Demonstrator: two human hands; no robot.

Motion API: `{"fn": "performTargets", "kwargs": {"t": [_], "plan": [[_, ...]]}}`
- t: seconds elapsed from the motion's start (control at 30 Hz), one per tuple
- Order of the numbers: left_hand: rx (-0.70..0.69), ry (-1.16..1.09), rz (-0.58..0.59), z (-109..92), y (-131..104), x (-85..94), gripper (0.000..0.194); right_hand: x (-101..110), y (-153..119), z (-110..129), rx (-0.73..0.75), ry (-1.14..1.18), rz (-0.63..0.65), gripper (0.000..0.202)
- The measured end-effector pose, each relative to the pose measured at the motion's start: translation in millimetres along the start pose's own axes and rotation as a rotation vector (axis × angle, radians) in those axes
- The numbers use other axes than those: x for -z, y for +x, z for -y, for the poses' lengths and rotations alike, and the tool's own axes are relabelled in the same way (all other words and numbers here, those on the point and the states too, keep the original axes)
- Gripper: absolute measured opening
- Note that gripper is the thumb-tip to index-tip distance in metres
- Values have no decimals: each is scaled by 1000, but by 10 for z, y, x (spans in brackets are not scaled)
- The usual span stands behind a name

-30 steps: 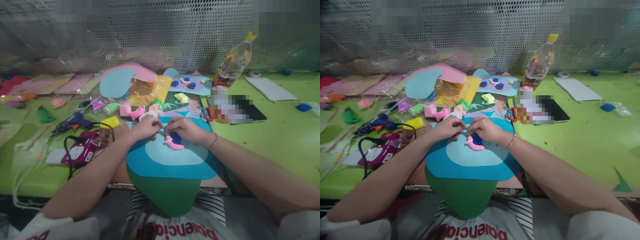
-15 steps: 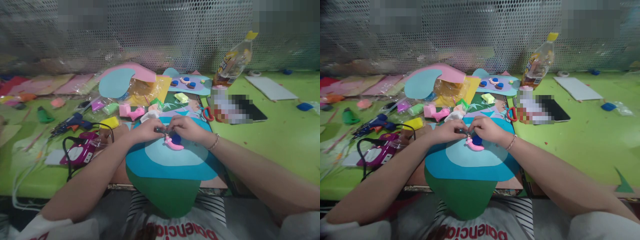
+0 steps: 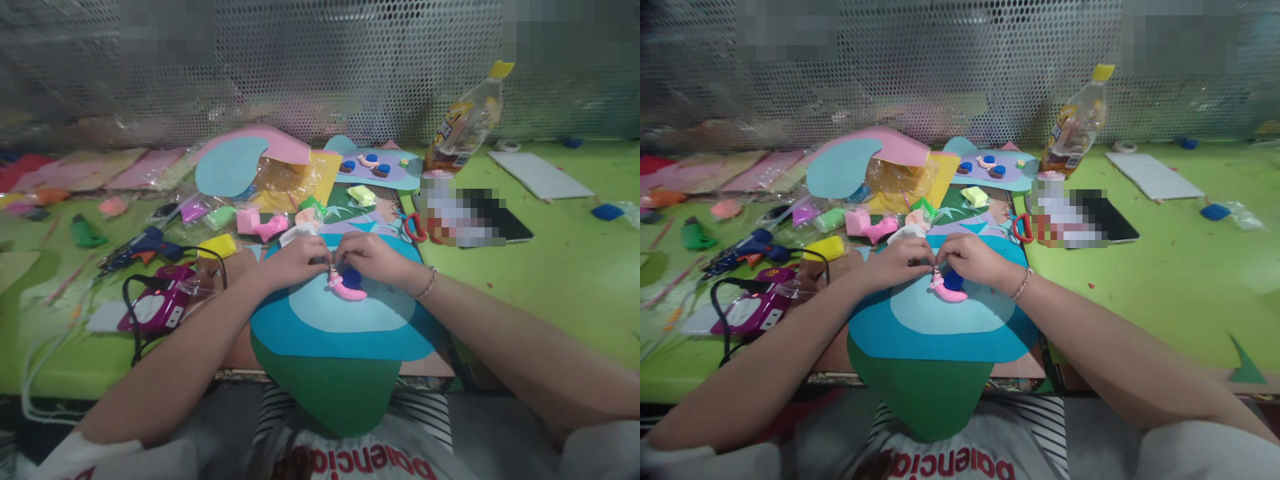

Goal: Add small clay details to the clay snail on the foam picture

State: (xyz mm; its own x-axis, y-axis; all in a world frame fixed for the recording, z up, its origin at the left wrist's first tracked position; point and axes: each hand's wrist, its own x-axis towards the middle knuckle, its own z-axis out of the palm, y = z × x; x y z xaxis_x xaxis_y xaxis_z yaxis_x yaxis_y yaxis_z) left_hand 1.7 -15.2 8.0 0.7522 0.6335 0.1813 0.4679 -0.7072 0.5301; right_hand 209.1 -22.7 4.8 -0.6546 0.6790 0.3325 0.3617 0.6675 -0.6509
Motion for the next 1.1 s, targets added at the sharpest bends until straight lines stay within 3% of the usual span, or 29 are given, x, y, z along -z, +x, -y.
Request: {"fn": "performTargets", "kwargs": {"t": [0.4, 0.6, 0.7, 1.1], "plan": [[87, 29, -38, -49, 13, 34, 5, 55, -51, 53, 158, -147, 59, 36], [133, -2, -42, -24, 11, 6, 6, 104, -75, 157, 229, -211, 182, 39], [145, -34, -39, -18, 17, 6, 3, 96, -68, 160, 215, -221, 240, 39], [249, -106, -13, -63, 31, 36, 4, 61, -61, 133, 150, -172, 238, 39]]}}
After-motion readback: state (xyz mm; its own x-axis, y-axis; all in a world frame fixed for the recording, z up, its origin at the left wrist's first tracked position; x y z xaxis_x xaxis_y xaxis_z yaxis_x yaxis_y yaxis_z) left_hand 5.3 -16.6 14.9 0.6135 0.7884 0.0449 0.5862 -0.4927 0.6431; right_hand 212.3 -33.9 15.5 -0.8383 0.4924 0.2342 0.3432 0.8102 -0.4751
